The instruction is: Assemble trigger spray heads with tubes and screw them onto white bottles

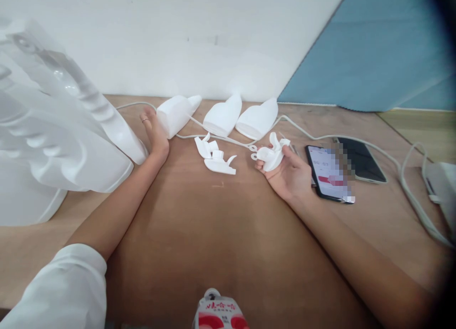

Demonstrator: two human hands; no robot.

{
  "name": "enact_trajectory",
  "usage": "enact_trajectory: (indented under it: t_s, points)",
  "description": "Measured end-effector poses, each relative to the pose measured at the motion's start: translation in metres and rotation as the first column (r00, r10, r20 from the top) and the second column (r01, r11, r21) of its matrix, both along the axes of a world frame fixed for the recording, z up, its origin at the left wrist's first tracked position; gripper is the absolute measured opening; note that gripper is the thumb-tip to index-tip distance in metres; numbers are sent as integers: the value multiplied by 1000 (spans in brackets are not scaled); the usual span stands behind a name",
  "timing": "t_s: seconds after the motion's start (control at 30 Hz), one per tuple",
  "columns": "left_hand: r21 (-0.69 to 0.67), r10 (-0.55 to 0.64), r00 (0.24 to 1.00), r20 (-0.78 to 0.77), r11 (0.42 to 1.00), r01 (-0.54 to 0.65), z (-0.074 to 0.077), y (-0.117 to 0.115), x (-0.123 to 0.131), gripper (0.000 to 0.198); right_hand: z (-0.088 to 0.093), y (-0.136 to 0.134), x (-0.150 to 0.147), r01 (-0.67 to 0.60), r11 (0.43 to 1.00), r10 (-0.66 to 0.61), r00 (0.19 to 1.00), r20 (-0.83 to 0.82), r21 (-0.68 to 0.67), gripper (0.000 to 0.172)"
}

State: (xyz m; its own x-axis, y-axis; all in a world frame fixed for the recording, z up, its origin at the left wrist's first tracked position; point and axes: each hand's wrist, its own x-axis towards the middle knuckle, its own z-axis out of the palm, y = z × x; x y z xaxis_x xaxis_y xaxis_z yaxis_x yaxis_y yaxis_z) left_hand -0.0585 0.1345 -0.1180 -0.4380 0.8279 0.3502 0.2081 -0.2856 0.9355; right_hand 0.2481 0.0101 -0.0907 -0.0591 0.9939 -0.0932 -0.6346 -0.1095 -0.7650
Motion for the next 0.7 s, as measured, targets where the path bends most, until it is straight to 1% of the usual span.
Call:
enact_trajectory:
  t_s: [0.07, 0.1, 0.17, 0.2, 0.27, 0.33, 0.4, 0.47, 0.6, 0.63, 0.67, 0.7]
  points:
    - [64, 30, 999, -11, 998, -29, 1, -1, 3, 63, 0, 0, 1, 0, 1000, 0, 1000, -9, -11, 25]
    - [90, 27, 999, -31, 996, -24, 2, -3, 5, 65, 0, 0, 1, -2, 1000, 2, 1000, -14, -13, 25]
    - [126, -4, 997, -81, 992, 14, 3, -6, 8, 71, 0, 1, 1, -8, 1000, 8, 1000, -23, -18, 27]
    - [130, -16, 994, -112, 991, 30, 3, -8, 9, 70, 0, 1, 1, -10, 1000, 9, 1000, -28, -21, 27]
    - [115, -32, 977, -213, 992, 57, 4, -10, 11, 56, -1, 1, 2, -10, 1000, 9, 999, -35, -27, 28]
    - [89, -51, 929, -367, 992, 89, 5, -12, 11, 43, -1, 1, 2, -10, 1000, 10, 999, -36, -19, 29]
    - [75, -70, 852, -519, 989, 127, 7, -15, 13, 40, -2, 1, 3, -14, 1000, 14, 999, -44, 2, 26]
    - [57, -75, 788, -611, 989, 139, 9, -18, 15, 47, -2, 1, 2, -16, 1000, 16, 998, -52, 10, 23]
    - [-45, -139, 698, -703, 988, 151, 10, -24, 19, 88, -1, 0, 2, -12, 1000, 11, 999, -48, -6, 21]
    - [-63, -157, 684, -712, 985, 160, 9, -24, 19, 92, 0, 0, 1, -14, 1000, 14, 998, -59, 2, 19]
    - [-69, -167, 680, -714, 983, 169, 9, -24, 20, 90, 1, 0, 1, -15, 1000, 16, 997, -74, 16, 17]
    - [-61, -166, 688, -706, 983, 174, 8, -24, 19, 84, 2, -1, 1, -19, 999, 21, 996, -86, 29, 15]
